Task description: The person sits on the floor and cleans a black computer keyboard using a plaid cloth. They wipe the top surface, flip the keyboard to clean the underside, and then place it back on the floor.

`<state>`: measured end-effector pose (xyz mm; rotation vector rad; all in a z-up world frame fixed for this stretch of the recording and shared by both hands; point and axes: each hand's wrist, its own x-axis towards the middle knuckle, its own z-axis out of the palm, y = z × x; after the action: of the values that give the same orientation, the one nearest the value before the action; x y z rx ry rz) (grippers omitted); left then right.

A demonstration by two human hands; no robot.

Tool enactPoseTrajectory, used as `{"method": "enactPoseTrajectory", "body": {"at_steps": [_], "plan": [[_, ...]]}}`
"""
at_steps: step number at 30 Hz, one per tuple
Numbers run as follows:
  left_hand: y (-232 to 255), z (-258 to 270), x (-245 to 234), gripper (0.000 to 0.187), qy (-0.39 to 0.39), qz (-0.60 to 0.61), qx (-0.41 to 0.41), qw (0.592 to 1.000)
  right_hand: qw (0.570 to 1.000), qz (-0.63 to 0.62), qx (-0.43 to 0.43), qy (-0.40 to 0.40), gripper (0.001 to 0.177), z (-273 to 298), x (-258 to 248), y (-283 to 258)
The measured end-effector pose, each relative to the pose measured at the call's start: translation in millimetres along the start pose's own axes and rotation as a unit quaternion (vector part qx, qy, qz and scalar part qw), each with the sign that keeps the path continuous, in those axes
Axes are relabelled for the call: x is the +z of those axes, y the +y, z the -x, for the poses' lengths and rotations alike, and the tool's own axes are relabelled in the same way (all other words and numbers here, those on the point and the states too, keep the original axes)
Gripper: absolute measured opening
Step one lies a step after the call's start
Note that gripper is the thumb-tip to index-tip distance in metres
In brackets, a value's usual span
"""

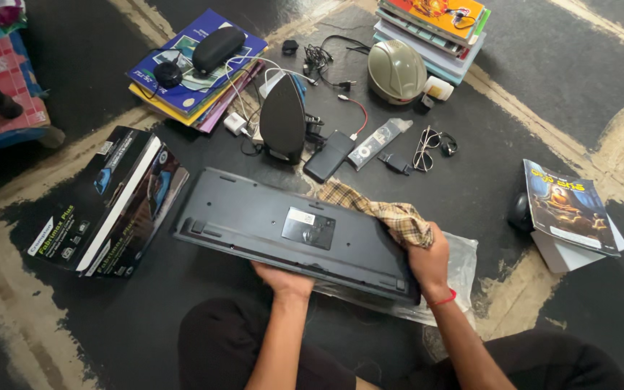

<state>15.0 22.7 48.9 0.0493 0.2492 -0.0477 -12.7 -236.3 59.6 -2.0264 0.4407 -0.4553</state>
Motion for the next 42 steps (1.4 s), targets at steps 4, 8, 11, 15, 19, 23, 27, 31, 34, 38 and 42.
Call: {"method": "enactPoseTrajectory", "body": {"at_steps": [4, 8, 11, 15, 19, 23, 27, 31, 34, 38, 42], "plan": [[-6, 0, -22, 0.063, -0.011, 0.036, -0.101, 0.994, 0.993, -0.090, -0.046, -0.052, 0.016, -10, -10, -7], [-23, 0, -50, 0.056, -0.009, 0.033, -0.151, 0.988, 0.987, -0.122, -0.066, -0.081, 0.019, -22, -16, -11], [-35, 3, -73, 0.052, -0.003, 0.046, -0.209, 0.977, 0.981, -0.153, -0.058, -0.104, 0.022, -30, -19, -9], [-52, 11, -81, 0.053, 0.004, 0.073, -0.250, 0.966, 0.982, -0.137, -0.030, -0.123, 0.020, -36, -26, -1], [-49, 9, -64, 0.058, 0.034, 0.035, -0.222, 0.974, 0.990, -0.026, -0.092, -0.108, 0.030, -30, -31, -4], [-40, 9, -43, 0.063, 0.040, 0.011, -0.172, 0.984, 0.988, 0.110, -0.053, -0.090, 0.048, -3, -33, -32], [-31, 9, -34, 0.059, 0.040, 0.013, -0.152, 0.987, 0.955, 0.279, -0.077, -0.067, 0.047, 16, -33, -69], [-30, 3, -40, 0.060, 0.064, 0.022, -0.138, 0.988, 0.932, 0.336, -0.136, 0.018, 0.041, 29, -32, -89], [-27, 2, -46, 0.059, 0.039, 0.040, -0.144, 0.988, 0.936, 0.221, -0.254, 0.107, 0.031, 12, -58, -91], [-23, -5, -53, 0.055, 0.077, 0.048, -0.126, 0.988, 0.981, -0.103, -0.129, 0.097, 0.023, 10, -100, -97], [-28, -8, -64, 0.053, 0.003, 0.029, -0.102, 0.994, 0.973, -0.023, -0.218, 0.070, 0.038, 23, -92, -106]]}}
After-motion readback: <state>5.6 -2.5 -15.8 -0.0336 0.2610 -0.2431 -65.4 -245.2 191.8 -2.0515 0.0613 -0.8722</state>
